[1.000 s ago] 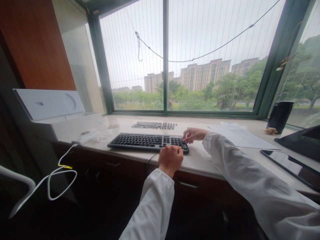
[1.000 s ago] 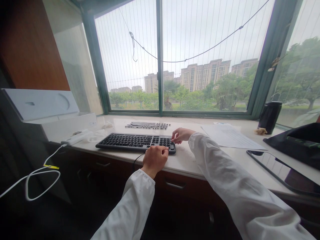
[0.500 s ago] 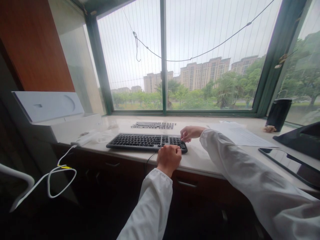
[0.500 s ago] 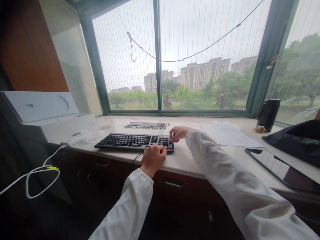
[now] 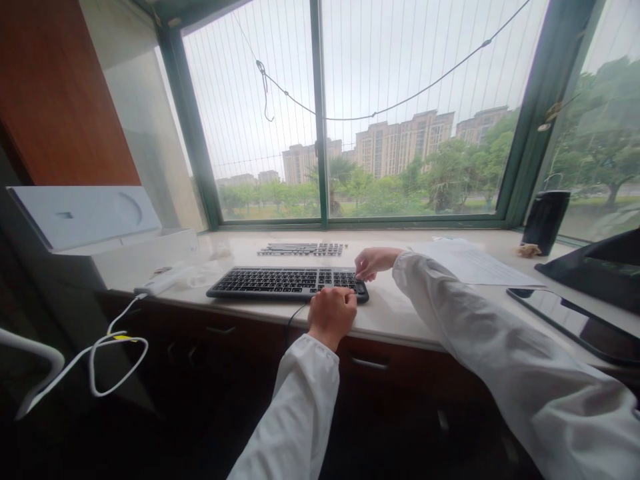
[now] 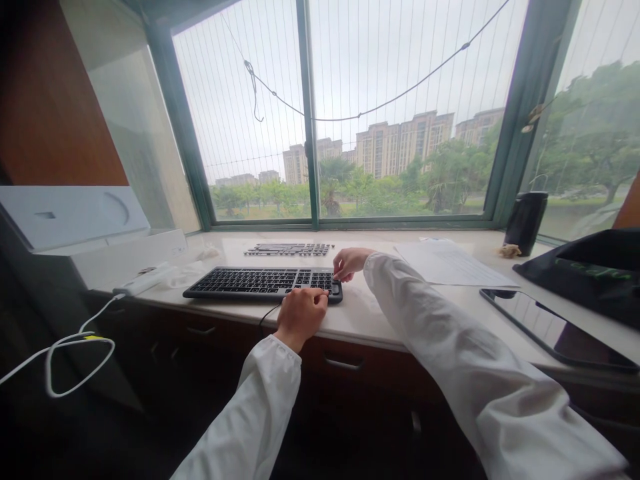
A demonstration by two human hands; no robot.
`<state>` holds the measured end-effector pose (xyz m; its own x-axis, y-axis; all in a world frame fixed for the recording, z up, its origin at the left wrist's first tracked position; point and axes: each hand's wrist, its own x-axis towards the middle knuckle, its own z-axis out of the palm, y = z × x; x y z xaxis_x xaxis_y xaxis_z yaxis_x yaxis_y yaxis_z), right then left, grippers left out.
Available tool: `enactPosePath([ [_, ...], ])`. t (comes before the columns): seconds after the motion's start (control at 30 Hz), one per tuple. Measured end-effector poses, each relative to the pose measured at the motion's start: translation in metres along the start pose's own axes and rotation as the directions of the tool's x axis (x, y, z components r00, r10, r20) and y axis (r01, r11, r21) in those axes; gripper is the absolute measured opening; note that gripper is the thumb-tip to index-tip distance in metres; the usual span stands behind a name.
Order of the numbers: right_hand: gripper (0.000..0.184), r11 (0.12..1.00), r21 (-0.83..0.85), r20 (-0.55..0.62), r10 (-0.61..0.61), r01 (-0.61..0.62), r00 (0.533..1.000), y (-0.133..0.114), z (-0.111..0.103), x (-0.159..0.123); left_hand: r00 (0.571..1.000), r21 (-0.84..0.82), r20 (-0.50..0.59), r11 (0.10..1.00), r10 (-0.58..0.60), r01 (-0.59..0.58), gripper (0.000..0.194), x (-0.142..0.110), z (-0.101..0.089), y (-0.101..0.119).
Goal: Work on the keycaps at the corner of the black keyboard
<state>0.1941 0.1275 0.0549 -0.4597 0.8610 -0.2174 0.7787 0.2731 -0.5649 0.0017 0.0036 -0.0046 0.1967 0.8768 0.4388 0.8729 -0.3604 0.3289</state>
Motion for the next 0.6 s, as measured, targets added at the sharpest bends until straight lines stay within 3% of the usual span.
enactPosePath([
  [0.2, 0.07, 1.0, -0.001, 0.003, 0.02, -0.02, 1.0, -0.002, -0.003, -0.002, 1.0, -0.017, 0.001, 1.0, -0.016, 0.016, 0.033, 0.001, 0.002, -0.001],
  [0.6, 0.062, 1.0, 0.005, -0.129, 0.0, 0.0, 0.992, -0.001, 0.004, -0.016, 0.999, -0.053, -0.039, 0.999, 0.003, -0.005, 0.032, 0.002, 0.004, -0.004],
])
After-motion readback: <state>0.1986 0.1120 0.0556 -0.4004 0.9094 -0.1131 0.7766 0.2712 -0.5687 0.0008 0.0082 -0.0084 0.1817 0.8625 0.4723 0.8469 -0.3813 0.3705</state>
